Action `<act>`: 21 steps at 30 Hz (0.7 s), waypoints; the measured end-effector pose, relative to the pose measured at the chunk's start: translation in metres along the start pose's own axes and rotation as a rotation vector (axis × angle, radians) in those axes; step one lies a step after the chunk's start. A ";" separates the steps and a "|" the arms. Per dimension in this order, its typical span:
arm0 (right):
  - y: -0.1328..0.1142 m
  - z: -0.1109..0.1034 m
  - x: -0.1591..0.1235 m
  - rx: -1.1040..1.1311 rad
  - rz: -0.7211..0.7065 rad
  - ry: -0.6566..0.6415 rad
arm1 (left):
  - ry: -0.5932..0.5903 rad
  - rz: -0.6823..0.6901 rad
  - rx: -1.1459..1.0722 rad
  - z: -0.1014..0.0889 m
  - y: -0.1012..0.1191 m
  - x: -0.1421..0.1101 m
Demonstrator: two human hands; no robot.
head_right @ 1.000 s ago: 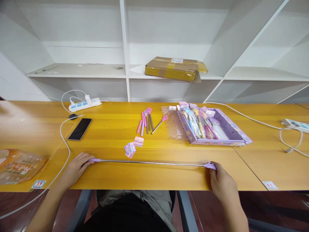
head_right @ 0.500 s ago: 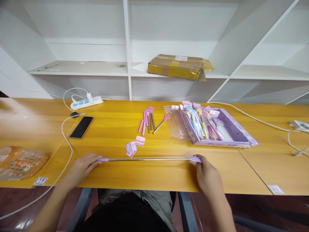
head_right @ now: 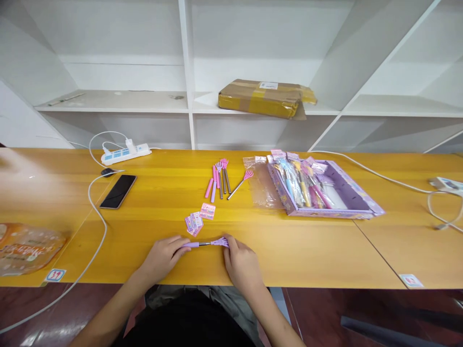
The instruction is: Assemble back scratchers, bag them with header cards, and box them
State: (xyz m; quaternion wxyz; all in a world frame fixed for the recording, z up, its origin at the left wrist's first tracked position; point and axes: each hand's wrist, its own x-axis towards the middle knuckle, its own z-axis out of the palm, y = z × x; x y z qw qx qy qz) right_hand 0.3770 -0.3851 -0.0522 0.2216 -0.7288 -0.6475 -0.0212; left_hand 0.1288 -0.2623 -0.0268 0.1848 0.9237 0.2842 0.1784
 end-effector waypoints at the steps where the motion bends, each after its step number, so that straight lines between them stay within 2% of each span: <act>1: 0.003 -0.001 0.000 0.033 -0.001 0.004 | -0.024 -0.011 -0.010 0.000 -0.002 -0.001; 10: 0.008 -0.007 0.002 0.091 0.018 -0.032 | -0.063 -0.035 -0.049 -0.001 -0.001 0.002; 16: 0.018 -0.006 0.002 0.044 -0.105 -0.065 | -0.074 -0.058 -0.035 -0.003 -0.001 0.003; 21: 0.021 -0.017 0.003 0.050 -0.138 -0.130 | -0.086 -0.060 -0.005 -0.006 -0.002 0.004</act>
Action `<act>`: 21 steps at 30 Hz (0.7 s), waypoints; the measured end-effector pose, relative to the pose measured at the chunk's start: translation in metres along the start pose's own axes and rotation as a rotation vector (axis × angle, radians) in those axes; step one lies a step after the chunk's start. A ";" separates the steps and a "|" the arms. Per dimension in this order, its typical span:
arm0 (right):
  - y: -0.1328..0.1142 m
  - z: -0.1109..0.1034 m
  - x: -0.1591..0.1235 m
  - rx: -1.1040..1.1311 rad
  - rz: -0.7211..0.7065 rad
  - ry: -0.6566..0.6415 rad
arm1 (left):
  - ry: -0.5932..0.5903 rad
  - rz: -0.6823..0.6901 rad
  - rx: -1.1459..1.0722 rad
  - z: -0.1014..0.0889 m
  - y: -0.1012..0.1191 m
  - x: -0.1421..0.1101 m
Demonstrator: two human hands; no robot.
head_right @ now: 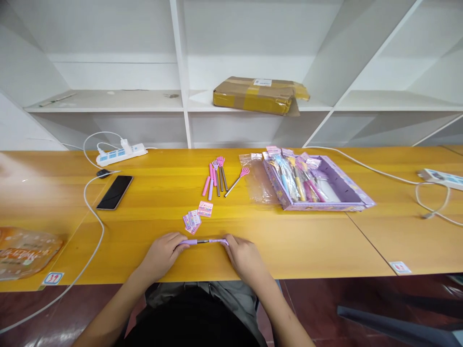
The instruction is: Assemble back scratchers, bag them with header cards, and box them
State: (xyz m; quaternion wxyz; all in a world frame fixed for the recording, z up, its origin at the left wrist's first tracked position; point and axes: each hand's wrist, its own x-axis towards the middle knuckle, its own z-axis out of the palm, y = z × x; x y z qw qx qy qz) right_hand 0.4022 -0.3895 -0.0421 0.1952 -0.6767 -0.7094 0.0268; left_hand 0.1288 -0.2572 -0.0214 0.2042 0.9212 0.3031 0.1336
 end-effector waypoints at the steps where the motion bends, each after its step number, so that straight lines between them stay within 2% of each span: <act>1: 0.000 -0.003 0.000 0.012 -0.005 -0.016 | -0.004 0.002 0.007 -0.001 0.000 0.000; 6: 0.002 -0.018 0.000 0.051 -0.017 -0.053 | -0.018 0.068 0.099 -0.007 -0.007 0.000; 9: 0.021 -0.028 -0.008 0.021 0.030 -0.028 | 0.006 0.064 0.186 -0.020 -0.025 -0.005; 12: 0.065 -0.041 -0.032 -0.005 0.121 0.048 | 0.061 0.066 0.269 -0.046 -0.058 -0.018; 14: 0.106 -0.049 -0.057 -0.039 0.190 0.123 | 0.104 0.087 0.302 -0.069 -0.084 -0.033; 17: 0.167 -0.058 -0.098 -0.133 0.380 0.264 | 0.190 0.070 0.320 -0.097 -0.117 -0.058; 19: 0.196 -0.059 -0.118 -0.177 0.510 0.308 | 0.221 0.073 0.301 -0.102 -0.128 -0.068; 21: 0.213 -0.057 -0.128 -0.155 0.595 0.333 | 0.205 0.073 0.249 -0.096 -0.130 -0.072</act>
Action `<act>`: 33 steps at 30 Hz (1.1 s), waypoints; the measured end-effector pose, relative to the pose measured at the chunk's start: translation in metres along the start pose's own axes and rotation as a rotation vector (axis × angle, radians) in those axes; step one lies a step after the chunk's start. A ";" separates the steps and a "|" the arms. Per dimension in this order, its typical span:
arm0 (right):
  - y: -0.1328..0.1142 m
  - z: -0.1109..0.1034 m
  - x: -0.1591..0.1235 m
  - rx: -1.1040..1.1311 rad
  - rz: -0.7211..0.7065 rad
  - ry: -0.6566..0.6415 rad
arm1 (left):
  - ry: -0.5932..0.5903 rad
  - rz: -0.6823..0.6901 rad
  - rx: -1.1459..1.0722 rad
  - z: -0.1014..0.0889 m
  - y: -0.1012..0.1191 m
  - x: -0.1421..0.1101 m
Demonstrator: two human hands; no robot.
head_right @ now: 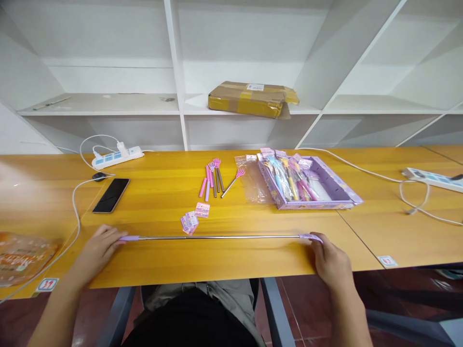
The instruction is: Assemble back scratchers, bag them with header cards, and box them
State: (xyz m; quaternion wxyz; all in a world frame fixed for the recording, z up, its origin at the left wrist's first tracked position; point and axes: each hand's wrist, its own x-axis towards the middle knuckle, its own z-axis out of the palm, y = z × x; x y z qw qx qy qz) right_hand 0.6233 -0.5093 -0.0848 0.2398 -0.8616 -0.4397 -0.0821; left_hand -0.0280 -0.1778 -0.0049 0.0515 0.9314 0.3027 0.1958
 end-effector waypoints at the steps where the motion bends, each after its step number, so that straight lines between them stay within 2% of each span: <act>1: 0.004 0.003 0.001 0.028 0.028 -0.004 | -0.021 -0.007 -0.023 0.006 0.003 0.000; 3: 0.003 0.008 0.003 0.073 0.082 -0.025 | -0.042 -0.043 -0.047 0.018 0.011 0.001; 7: -0.006 0.015 0.007 -0.014 0.201 -0.069 | -0.002 -0.108 -0.064 0.032 0.018 0.003; 14: -0.008 0.015 0.002 0.048 0.236 -0.028 | -0.005 -0.147 -0.104 0.030 0.013 0.003; 19: -0.009 0.014 0.001 0.056 0.269 -0.016 | 0.004 -0.115 -0.101 0.030 0.012 0.004; 27: -0.016 0.011 0.004 -0.005 0.242 -0.015 | 0.045 -0.043 -0.082 0.031 0.010 0.000; 30: -0.026 0.009 0.006 0.021 0.312 0.018 | 0.019 0.008 -0.088 0.029 0.021 -0.002; 33: -0.042 0.007 0.010 0.112 0.395 0.110 | -0.005 0.029 -0.071 0.030 0.049 0.001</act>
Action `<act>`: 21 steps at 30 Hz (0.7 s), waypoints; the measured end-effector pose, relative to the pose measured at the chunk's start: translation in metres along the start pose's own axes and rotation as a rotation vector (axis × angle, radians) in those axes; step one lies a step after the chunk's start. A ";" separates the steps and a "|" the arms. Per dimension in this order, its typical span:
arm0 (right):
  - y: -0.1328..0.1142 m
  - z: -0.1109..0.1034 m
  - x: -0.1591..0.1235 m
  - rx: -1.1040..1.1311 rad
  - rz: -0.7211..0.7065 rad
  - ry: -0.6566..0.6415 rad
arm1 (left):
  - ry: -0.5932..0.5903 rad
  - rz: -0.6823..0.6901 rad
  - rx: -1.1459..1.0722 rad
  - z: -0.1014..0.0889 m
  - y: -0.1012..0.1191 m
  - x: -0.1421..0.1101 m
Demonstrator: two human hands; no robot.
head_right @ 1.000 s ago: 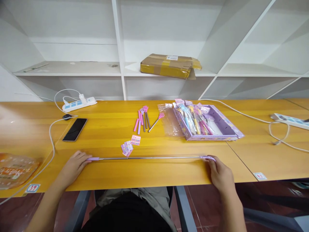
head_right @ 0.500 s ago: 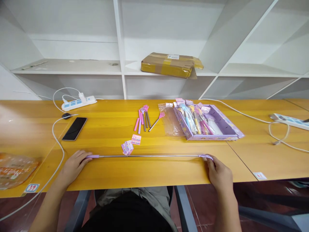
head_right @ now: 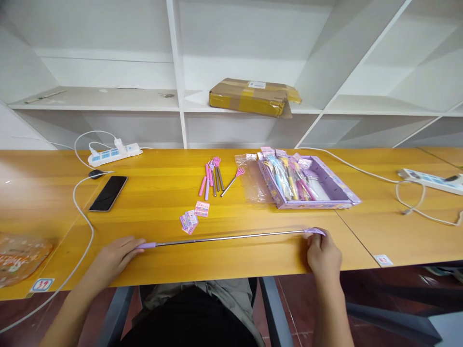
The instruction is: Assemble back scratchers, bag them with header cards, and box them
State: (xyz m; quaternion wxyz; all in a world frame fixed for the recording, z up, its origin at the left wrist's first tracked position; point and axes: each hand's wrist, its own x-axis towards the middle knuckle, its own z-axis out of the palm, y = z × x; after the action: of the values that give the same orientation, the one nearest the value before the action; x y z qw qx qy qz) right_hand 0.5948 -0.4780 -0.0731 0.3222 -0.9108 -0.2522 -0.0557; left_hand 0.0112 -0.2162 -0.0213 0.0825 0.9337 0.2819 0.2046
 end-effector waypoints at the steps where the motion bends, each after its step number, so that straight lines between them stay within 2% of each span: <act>1: -0.008 0.001 -0.001 0.039 0.021 0.007 | -0.002 0.000 0.008 0.002 0.012 0.003; 6: -0.066 0.012 -0.015 0.333 0.147 -0.062 | -0.066 -0.016 -0.027 0.015 0.066 0.032; 8: -0.098 0.019 -0.033 0.508 0.100 -0.102 | -0.086 -0.027 -0.067 0.022 0.081 0.045; 11: -0.152 0.027 -0.079 0.681 -0.084 -0.183 | -0.105 -0.046 -0.150 0.033 0.101 0.061; 13: -0.186 0.031 -0.118 0.808 -0.131 -0.250 | -0.095 -0.076 -0.210 0.041 0.112 0.069; 15: -0.212 0.033 -0.152 0.867 -0.190 -0.385 | -0.089 -0.103 -0.270 0.046 0.121 0.075; 18: -0.230 0.032 -0.174 0.879 -0.235 -0.418 | -0.105 -0.115 -0.353 0.045 0.125 0.083; 21: -0.234 0.030 -0.155 0.830 -0.327 -0.442 | -0.140 -0.132 -0.382 0.032 0.121 0.093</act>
State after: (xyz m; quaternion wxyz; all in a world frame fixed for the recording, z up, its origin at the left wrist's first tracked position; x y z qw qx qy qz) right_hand 0.3429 -0.3695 -0.0067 0.5835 -0.6441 -0.4550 0.1941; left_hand 0.1549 -0.2652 0.0138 0.2904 0.8926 0.2922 0.1831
